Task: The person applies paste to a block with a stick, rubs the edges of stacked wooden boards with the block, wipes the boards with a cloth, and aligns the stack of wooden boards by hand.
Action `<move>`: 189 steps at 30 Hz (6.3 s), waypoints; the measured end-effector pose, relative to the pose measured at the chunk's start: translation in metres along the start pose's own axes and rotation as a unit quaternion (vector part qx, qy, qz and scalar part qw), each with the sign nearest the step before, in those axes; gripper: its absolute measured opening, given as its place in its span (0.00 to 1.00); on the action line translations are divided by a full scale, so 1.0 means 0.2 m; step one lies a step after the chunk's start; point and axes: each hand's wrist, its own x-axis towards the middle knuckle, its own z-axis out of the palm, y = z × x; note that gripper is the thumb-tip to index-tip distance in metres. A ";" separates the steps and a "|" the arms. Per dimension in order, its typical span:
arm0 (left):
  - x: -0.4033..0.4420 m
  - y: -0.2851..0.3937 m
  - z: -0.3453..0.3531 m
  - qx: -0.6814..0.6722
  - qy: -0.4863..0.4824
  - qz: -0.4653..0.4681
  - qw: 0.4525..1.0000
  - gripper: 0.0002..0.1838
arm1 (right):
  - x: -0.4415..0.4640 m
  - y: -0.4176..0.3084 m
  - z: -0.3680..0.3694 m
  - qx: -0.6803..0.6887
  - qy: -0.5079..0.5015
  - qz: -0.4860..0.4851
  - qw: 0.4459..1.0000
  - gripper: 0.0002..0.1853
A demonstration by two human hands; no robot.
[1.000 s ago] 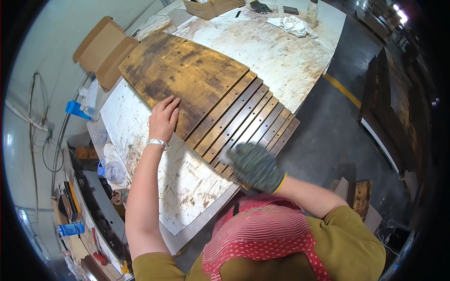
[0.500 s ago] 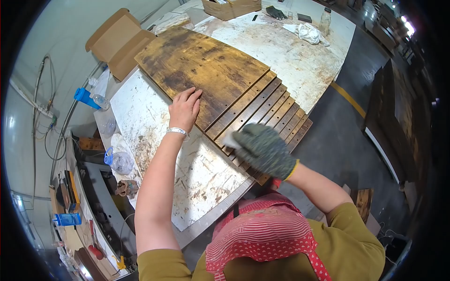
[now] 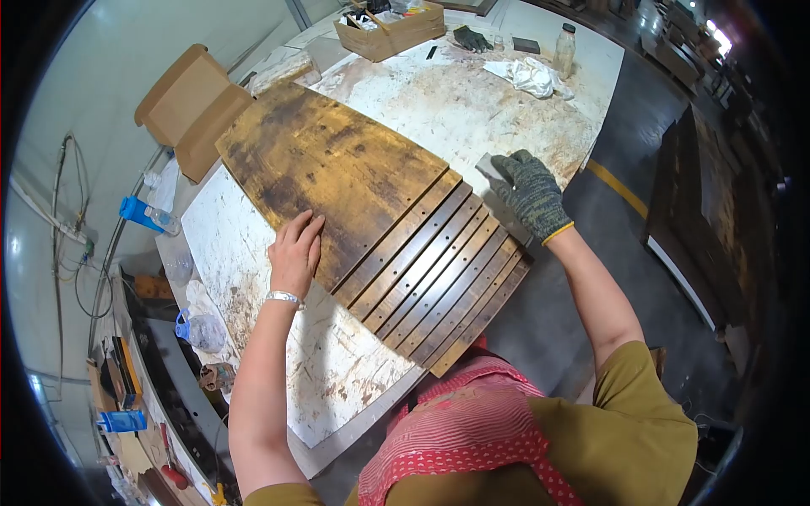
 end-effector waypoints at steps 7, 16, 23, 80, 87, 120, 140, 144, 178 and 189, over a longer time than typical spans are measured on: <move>-0.01 0.00 0.00 0.026 -0.013 -0.019 0.999 0.18 | -0.06 -0.25 0.10 -0.002 0.014 -0.133 0.991 0.15; 0.00 -0.01 -0.02 0.006 -0.017 -0.023 1.000 0.18 | -0.27 -0.71 0.12 0.140 -0.019 -0.329 0.934 0.12; 0.00 -0.03 -0.03 0.017 -0.021 -0.004 1.000 0.18 | -0.26 -0.79 0.15 0.012 -0.088 -0.260 0.961 0.09; 0.01 -0.05 -0.02 0.045 -0.073 0.006 0.996 0.23 | -0.33 -0.15 -0.03 0.180 0.020 -0.011 0.983 0.18; 0.01 -0.03 -0.02 0.048 -0.079 -0.003 0.996 0.23 | -0.57 -0.54 0.03 0.162 -0.169 -0.264 0.936 0.18; 0.00 -0.05 0.00 0.051 -0.059 -0.001 0.997 0.22 | -0.34 0.28 -0.15 0.301 -0.017 0.237 0.924 0.21; -0.51 -0.11 -0.56 -0.222 0.020 0.004 0.975 0.14 | -0.77 -1.20 0.26 0.388 -0.556 0.008 0.735 0.23; -1.07 -0.30 -0.69 -0.320 0.114 -0.166 0.926 0.14 | -0.74 -1.55 0.49 0.393 -0.465 -0.117 0.785 0.23; 0.29 -0.07 0.04 0.046 -0.071 -0.074 0.994 0.26 | 0.60 1.48 0.08 -0.303 -0.115 0.058 0.944 0.26; 0.34 0.01 -0.01 0.100 -0.123 -0.095 0.983 0.27 | 1.29 1.89 0.50 -0.086 -0.008 0.118 0.989 0.32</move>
